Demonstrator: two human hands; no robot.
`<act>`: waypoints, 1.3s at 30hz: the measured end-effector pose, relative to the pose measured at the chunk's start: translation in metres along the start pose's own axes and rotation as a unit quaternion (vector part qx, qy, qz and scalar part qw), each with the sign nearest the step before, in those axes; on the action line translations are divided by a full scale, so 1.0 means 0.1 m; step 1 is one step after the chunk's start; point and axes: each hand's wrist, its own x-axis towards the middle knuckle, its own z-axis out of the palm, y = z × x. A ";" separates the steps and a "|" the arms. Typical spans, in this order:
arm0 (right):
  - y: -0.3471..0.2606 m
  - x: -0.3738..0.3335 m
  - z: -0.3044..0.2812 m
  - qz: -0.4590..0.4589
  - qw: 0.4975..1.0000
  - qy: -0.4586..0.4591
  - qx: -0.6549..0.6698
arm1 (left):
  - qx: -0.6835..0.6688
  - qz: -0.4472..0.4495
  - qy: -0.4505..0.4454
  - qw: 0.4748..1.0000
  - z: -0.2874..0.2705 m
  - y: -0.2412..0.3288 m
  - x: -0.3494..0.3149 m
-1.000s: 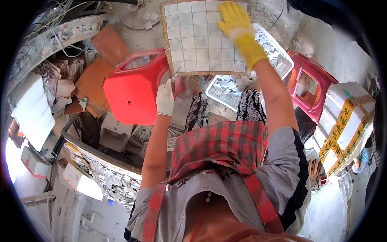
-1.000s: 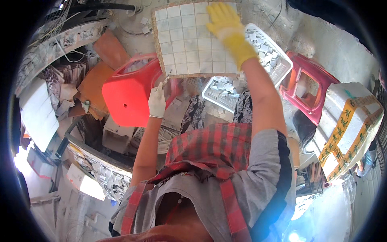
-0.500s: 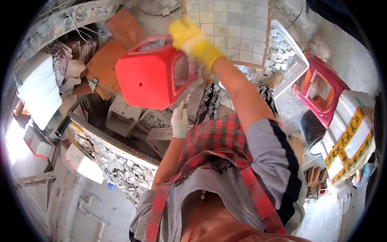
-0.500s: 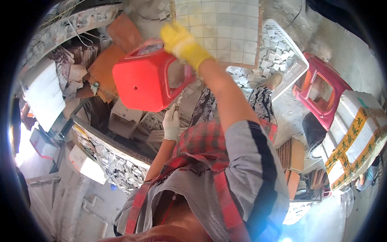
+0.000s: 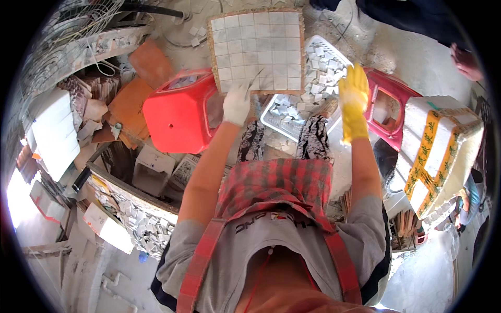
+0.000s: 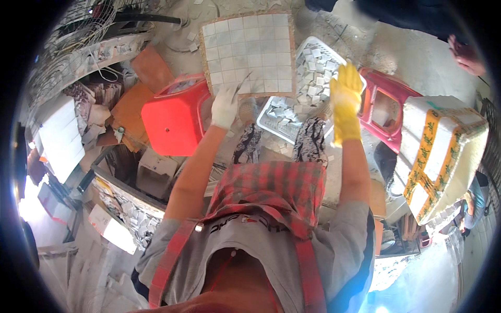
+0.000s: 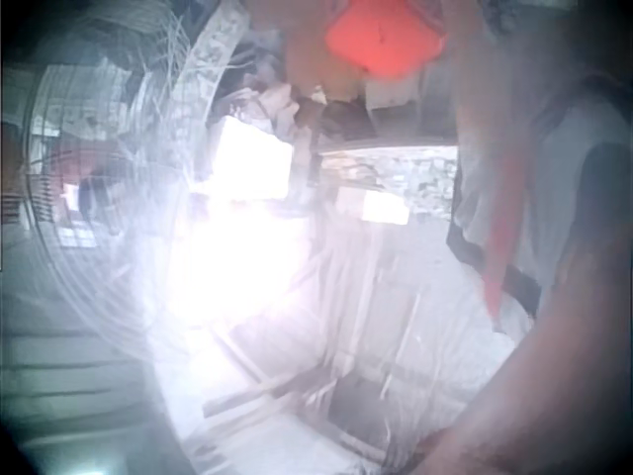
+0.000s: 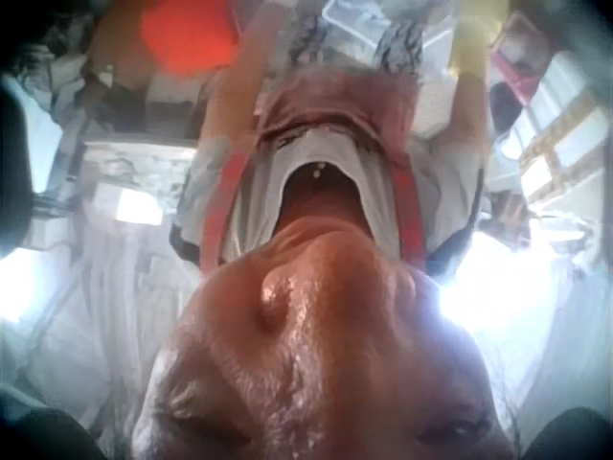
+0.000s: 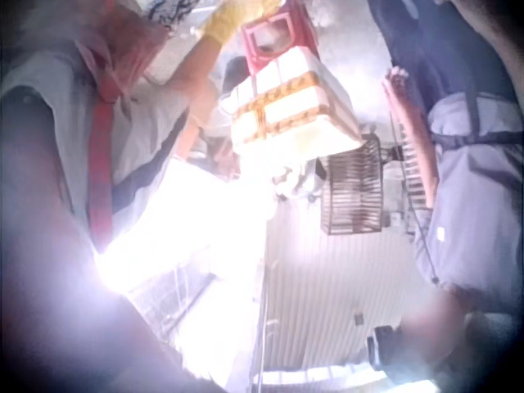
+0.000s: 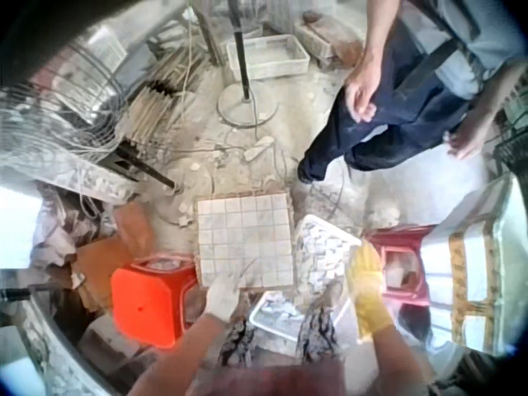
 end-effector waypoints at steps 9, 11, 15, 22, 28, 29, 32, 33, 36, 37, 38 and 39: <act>0.79 -2.06 -1.62 0.054 0.978 -0.199 -0.032 | 0.102 0.087 -0.028 0.991 0.49 -0.56 1.13; 0.80 -2.40 -1.86 0.115 0.963 -0.241 -0.033 | 0.146 0.121 0.025 0.982 0.32 -1.30 1.04; 0.79 -3.18 -2.04 0.222 0.936 -0.271 -0.040 | 0.191 0.049 0.042 0.980 -0.37 -1.61 0.96; 0.55 -3.47 -2.27 0.255 0.928 -0.269 -0.042 | 0.156 -0.028 0.150 0.976 -0.39 -1.26 1.20; 0.18 -3.59 -2.59 0.250 0.940 -0.231 -0.039 | 0.299 -0.051 -0.121 0.945 0.23 -0.73 1.52; 0.17 -3.64 -2.62 0.252 0.939 -0.230 -0.038 | 0.268 -0.053 -0.163 0.948 0.28 -0.55 1.39; 0.23 -4.01 -2.48 0.349 0.919 -0.158 0.093 | 0.109 -0.014 -0.153 0.982 0.57 0.07 0.89; 0.24 -3.96 -2.57 0.303 0.933 -0.194 0.027 | 0.040 0.000 -0.115 0.993 0.70 0.14 0.63; 0.25 -4.04 -2.73 0.269 0.931 -0.237 -0.069 | -0.012 0.052 -0.224 0.973 0.43 0.66 0.15; 0.23 -4.10 -2.75 0.269 0.929 -0.245 -0.076 | -0.017 0.022 -0.242 0.970 0.26 0.71 -0.01; 0.21 -4.19 -2.76 0.289 0.924 -0.243 -0.066 | -0.022 -0.007 -0.265 0.964 0.06 0.75 -0.19; 0.23 -4.32 -2.75 0.311 0.920 -0.234 -0.042 | 0.025 -0.007 -0.243 0.970 -0.19 0.68 -0.39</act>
